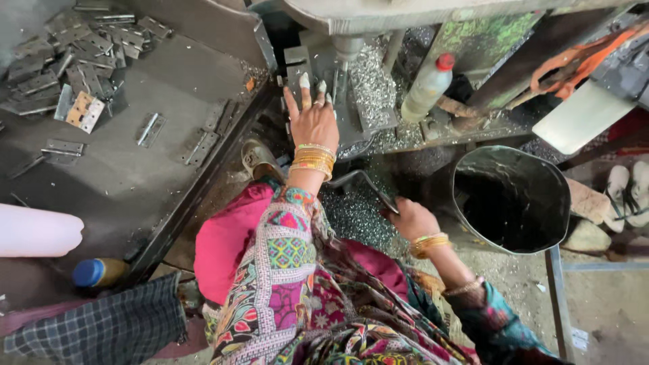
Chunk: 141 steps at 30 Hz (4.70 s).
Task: The person sits on the floor and repeatedly picks up small metal pieces from a tray, places them under a drill press, and operates the machine to drill holes. After each cycle, the person removes the drilled piece and places it back into the tray.
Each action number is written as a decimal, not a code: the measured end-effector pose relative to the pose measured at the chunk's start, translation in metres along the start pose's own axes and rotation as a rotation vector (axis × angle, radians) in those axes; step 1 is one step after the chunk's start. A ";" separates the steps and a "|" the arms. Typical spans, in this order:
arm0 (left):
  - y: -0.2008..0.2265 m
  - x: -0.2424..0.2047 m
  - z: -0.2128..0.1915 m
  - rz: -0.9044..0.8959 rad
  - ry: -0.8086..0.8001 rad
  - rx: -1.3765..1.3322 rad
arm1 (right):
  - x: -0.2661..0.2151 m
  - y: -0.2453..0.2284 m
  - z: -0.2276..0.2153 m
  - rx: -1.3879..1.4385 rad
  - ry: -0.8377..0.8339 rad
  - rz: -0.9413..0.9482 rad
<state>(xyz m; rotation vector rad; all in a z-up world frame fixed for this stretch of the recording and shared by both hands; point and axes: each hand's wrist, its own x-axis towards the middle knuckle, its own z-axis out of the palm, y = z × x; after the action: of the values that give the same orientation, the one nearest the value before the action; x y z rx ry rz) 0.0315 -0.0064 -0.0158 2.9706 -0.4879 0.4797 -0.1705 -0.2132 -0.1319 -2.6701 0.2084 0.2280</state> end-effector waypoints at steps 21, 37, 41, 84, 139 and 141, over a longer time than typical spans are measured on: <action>0.018 -0.077 -0.029 0.153 0.107 -0.060 | -0.017 -0.109 -0.140 -0.016 0.486 -0.222; 0.025 -0.065 -0.012 -0.038 0.194 -0.180 | -0.021 -0.126 -0.153 -0.146 0.419 -0.208; 0.017 -0.068 -0.013 0.023 -0.008 -0.102 | -0.016 -0.129 -0.153 -0.157 0.311 -0.141; 0.014 -0.001 0.017 -0.057 0.159 -0.011 | -0.008 -0.004 0.001 0.068 0.063 -0.046; -0.223 -0.077 -0.016 -0.579 0.047 0.013 | -0.030 -0.126 -0.122 -0.209 0.814 -0.164; -0.219 -0.077 -0.021 -0.561 0.008 -0.031 | -0.030 -0.125 -0.122 -0.210 0.817 -0.172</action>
<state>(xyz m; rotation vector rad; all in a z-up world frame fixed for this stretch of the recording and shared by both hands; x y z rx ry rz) 0.0278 0.2260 -0.0298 2.8856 0.3353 0.4111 -0.1615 -0.1532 0.0345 -2.8120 0.2054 -0.9530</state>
